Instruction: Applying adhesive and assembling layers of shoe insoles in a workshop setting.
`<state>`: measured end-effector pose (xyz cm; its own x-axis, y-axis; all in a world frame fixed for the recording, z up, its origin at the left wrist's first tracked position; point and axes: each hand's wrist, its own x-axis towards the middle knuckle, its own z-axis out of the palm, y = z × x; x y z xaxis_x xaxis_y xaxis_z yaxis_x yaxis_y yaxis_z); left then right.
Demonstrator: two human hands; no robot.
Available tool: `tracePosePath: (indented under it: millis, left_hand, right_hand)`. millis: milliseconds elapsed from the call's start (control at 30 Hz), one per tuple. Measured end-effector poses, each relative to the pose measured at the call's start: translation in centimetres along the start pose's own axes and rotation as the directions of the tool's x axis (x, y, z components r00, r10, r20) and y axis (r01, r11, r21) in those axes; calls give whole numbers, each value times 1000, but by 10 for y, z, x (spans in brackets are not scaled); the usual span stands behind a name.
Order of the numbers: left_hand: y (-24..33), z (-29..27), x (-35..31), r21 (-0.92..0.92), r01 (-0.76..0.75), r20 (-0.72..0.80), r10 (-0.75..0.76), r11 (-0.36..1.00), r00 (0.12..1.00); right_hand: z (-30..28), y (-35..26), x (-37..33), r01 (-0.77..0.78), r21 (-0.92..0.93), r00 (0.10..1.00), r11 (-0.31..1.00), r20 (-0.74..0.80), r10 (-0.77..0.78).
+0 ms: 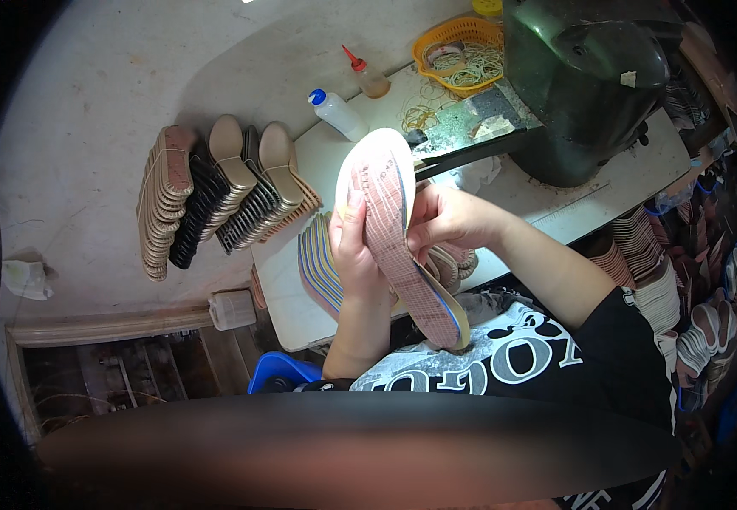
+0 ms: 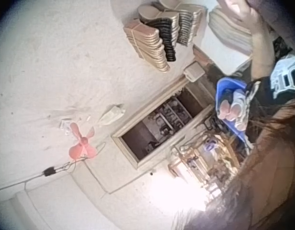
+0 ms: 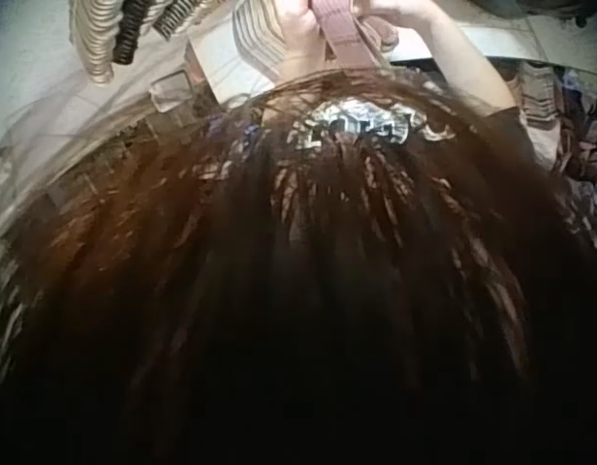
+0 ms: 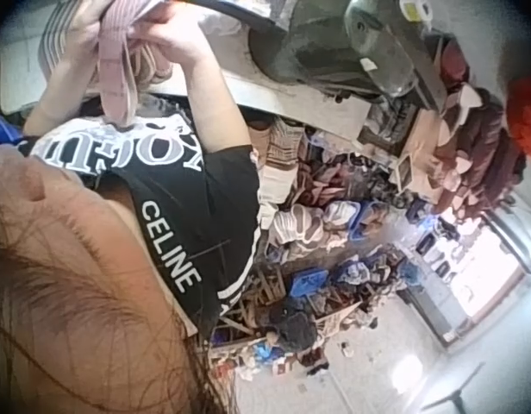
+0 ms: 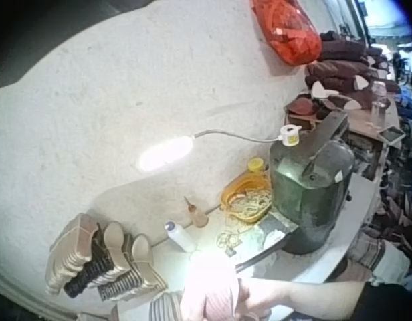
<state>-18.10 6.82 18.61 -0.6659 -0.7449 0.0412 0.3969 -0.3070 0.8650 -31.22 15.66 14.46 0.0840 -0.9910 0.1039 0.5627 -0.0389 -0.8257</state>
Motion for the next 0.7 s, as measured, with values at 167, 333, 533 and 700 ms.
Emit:
tracePosePath:
  millis: [167,333,533,700]
  left_hand:
    - [-11,-22,15,181,-247,-111,270,952,957]
    - [-33,-33,32,284,-176,-223,244,942,944]
    - [-45,-58,55,161,-29,-284,74,987,956]
    - [-47,-48,81,193,-54,-313,114,980,943]
  right_hand:
    - [12,-39,6,-157,-323,984,933,-126,122]
    - [1,-31,18,-193,-648,941,737,-336,-48]
    - [-3,-21,32,-226,-671,866,706,-470,-169]
    - [3,-32,31,-237,-752,786,614,-520,-333]
